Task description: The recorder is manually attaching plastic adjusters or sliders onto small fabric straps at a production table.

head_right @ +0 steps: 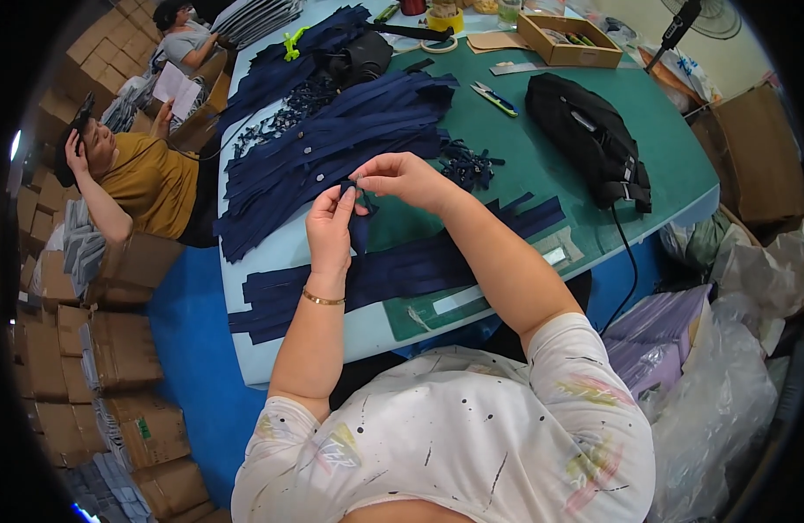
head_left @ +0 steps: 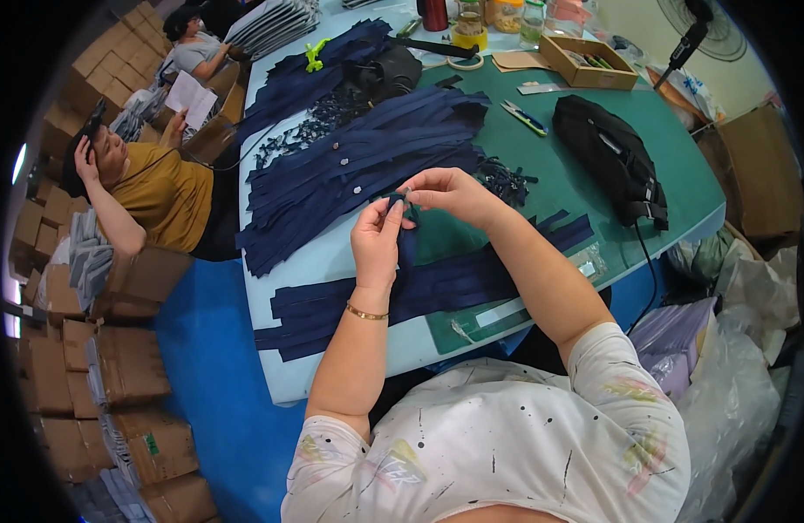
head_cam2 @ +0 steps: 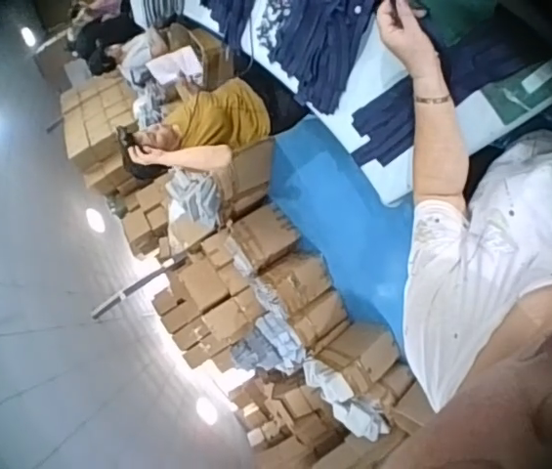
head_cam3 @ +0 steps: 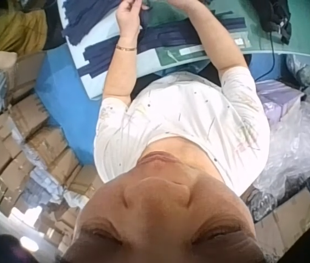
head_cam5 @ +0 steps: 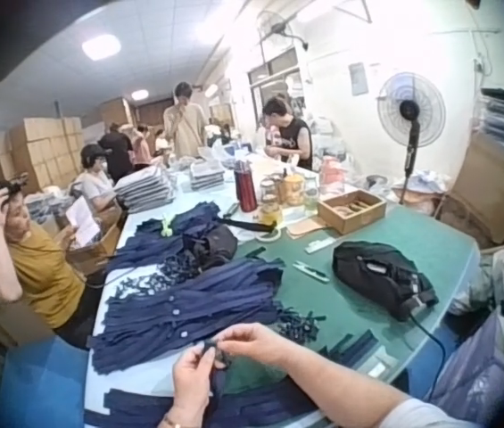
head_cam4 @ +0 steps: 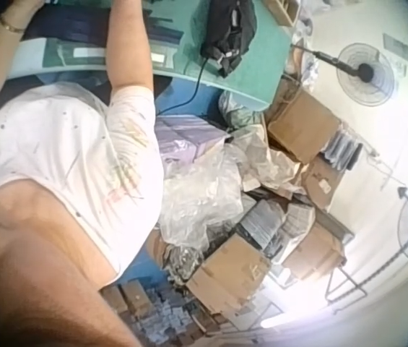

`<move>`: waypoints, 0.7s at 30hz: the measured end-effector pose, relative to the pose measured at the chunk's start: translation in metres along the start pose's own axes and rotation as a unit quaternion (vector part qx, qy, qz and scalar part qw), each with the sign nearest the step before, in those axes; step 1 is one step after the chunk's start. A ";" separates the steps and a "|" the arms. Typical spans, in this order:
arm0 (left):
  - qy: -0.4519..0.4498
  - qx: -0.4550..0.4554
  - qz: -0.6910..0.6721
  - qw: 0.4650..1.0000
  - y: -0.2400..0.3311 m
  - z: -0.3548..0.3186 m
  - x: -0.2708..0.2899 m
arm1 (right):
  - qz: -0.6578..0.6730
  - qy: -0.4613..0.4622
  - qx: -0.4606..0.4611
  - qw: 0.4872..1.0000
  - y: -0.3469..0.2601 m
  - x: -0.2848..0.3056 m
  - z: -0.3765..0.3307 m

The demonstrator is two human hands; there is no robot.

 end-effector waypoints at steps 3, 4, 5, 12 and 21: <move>-0.008 -0.001 0.005 1.000 0.001 -0.001 -0.002 | -0.023 -0.004 0.017 1.000 0.002 -0.003 -0.002; -0.012 -0.002 0.008 1.000 0.002 -0.001 -0.003 | -0.022 -0.003 0.017 1.000 0.002 -0.003 -0.002; -0.013 -0.002 0.008 1.000 0.003 -0.002 -0.004 | -0.023 0.007 0.014 1.000 0.002 -0.004 -0.003; -0.014 0.062 -0.035 0.997 0.002 -0.002 -0.001 | -0.028 -0.018 0.007 0.999 -0.001 0.000 -0.007; -0.061 0.108 -0.059 0.991 -0.001 -0.004 -0.003 | -0.066 -0.021 -0.002 0.998 -0.006 0.003 -0.010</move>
Point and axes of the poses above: each hand's wrist, its own z-axis towards the middle knuckle, its own x-axis out of the back of the hand, y = z × x, the point moved 4 cm from there along z, towards the middle knuckle, and after that the axes turned 8 degrees about z, right-handed, at the moved point
